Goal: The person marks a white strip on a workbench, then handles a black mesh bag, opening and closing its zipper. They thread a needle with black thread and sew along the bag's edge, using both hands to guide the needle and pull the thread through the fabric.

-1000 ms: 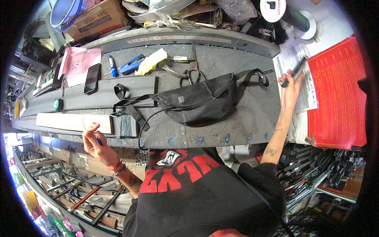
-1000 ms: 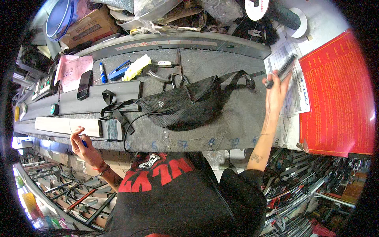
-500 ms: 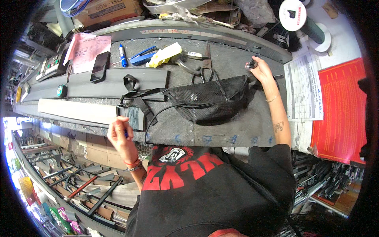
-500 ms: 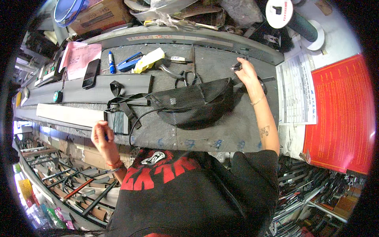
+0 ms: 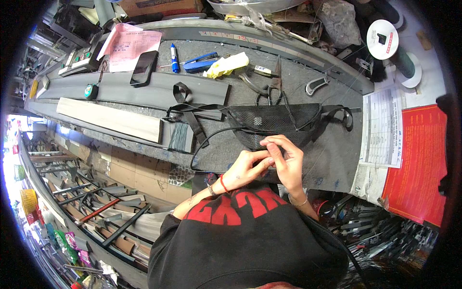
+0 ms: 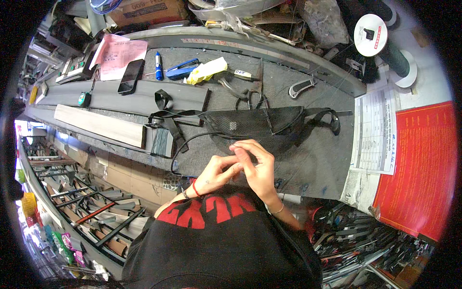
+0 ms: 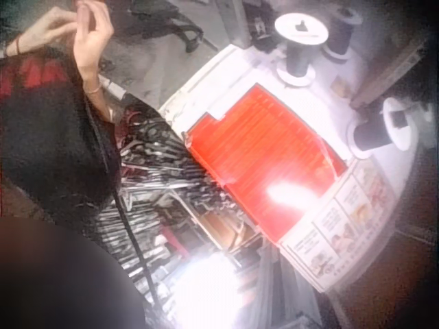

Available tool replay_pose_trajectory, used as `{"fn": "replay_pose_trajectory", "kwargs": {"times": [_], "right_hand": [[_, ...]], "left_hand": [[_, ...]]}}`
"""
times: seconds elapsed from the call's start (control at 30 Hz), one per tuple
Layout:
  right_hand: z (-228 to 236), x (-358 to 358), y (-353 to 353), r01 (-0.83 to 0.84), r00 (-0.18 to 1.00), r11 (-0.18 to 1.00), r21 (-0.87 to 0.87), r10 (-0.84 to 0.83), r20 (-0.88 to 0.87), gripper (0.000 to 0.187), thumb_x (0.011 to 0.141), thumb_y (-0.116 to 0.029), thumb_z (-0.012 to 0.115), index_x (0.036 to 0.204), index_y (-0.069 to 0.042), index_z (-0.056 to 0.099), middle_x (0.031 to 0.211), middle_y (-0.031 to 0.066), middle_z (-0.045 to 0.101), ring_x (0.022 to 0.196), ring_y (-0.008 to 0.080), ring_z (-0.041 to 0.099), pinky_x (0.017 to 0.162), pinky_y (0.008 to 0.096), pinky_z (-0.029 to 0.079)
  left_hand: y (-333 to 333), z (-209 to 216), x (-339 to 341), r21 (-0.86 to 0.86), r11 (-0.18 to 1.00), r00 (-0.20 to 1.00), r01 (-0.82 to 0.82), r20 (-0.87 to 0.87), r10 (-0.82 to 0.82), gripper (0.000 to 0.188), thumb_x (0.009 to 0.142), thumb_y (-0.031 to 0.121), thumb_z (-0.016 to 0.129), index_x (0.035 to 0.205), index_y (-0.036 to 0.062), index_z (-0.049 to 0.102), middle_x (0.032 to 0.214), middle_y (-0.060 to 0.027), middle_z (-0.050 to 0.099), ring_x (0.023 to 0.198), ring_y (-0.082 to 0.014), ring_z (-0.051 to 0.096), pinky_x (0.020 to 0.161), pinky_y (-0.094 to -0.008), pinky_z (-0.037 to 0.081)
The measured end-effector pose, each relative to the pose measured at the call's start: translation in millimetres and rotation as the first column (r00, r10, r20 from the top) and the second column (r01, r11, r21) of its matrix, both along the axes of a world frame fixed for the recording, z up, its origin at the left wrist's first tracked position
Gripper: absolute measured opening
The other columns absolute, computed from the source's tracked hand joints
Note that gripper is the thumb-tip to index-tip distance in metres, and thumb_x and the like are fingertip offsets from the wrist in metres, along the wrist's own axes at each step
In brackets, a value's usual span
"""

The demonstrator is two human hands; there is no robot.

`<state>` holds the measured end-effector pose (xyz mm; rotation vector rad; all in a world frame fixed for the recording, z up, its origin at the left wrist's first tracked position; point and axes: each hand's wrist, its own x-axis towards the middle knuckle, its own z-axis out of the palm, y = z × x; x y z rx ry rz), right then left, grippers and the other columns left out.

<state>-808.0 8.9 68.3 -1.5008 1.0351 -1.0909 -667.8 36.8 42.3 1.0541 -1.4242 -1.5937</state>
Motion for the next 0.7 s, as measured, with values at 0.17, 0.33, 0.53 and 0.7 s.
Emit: {"fn": "replay_pose_trajectory", "kwargs": {"times": [0.17, 0.33, 0.53, 0.7], "right_hand": [[8.0, -14.5, 11.7, 0.208, 0.922, 0.977, 0.053, -0.214, 0.322, 0.016, 0.096, -0.010, 0.050, 0.097, 0.002, 0.061, 0.078, 0.0062, 0.060, 0.071, 0.0116, 0.057, 0.061, 0.0239, 0.046], [33.5, -32.8, 24.1, 0.478, 0.843, 0.878, -0.013, -0.455, 0.285, 0.019, 0.096, -0.014, 0.050, 0.102, 0.001, 0.061, 0.076, 0.0027, 0.059, 0.065, 0.0098, 0.055, 0.052, 0.0237, 0.043], [-20.4, 38.2, 27.1, 0.231, 0.761, 0.917, -0.326, -0.379, -0.527, 0.017, 0.086, -0.012, 0.061, 0.102, -0.010, 0.066, 0.079, 0.0092, 0.059, 0.072, 0.0228, 0.062, 0.061, 0.0338, 0.050], [-43.0, 45.6, 13.7, 0.115, 0.556, 0.892, -0.438, -0.423, -0.716, 0.022, 0.084, -0.013, 0.061, 0.106, -0.008, 0.061, 0.081, 0.0089, 0.053, 0.072, 0.0272, 0.058, 0.062, 0.0372, 0.049]], "left_hand": [[-16.3, -4.8, 23.6, -0.463, 0.865, 0.955, -0.195, 0.111, 0.275, 0.018, 0.087, 0.019, 0.061, 0.097, 0.0033, 0.063, 0.098, -0.0120, 0.060, 0.091, -0.0287, 0.060, 0.074, -0.0357, 0.049], [-56.8, -18.0, 62.6, -0.603, 0.791, 0.703, 0.108, 0.609, 0.368, 0.023, 0.083, 0.021, 0.064, 0.105, 0.0171, 0.060, 0.110, -0.0026, 0.057, 0.076, -0.0252, 0.065, 0.057, -0.0339, 0.052], [-106.2, -20.9, 77.2, -0.692, 0.677, 0.837, 0.250, 0.507, 0.209, 0.014, 0.085, 0.021, 0.061, 0.094, 0.0109, 0.062, 0.084, -0.0050, 0.059, 0.069, -0.0285, 0.062, 0.057, -0.0357, 0.051], [-119.3, -13.9, 81.9, -0.689, 0.644, 0.852, 0.331, 0.512, 0.110, 0.013, 0.083, 0.018, 0.064, 0.092, 0.0094, 0.063, 0.086, -0.0035, 0.061, 0.071, -0.0268, 0.063, 0.059, -0.0341, 0.051]]}}
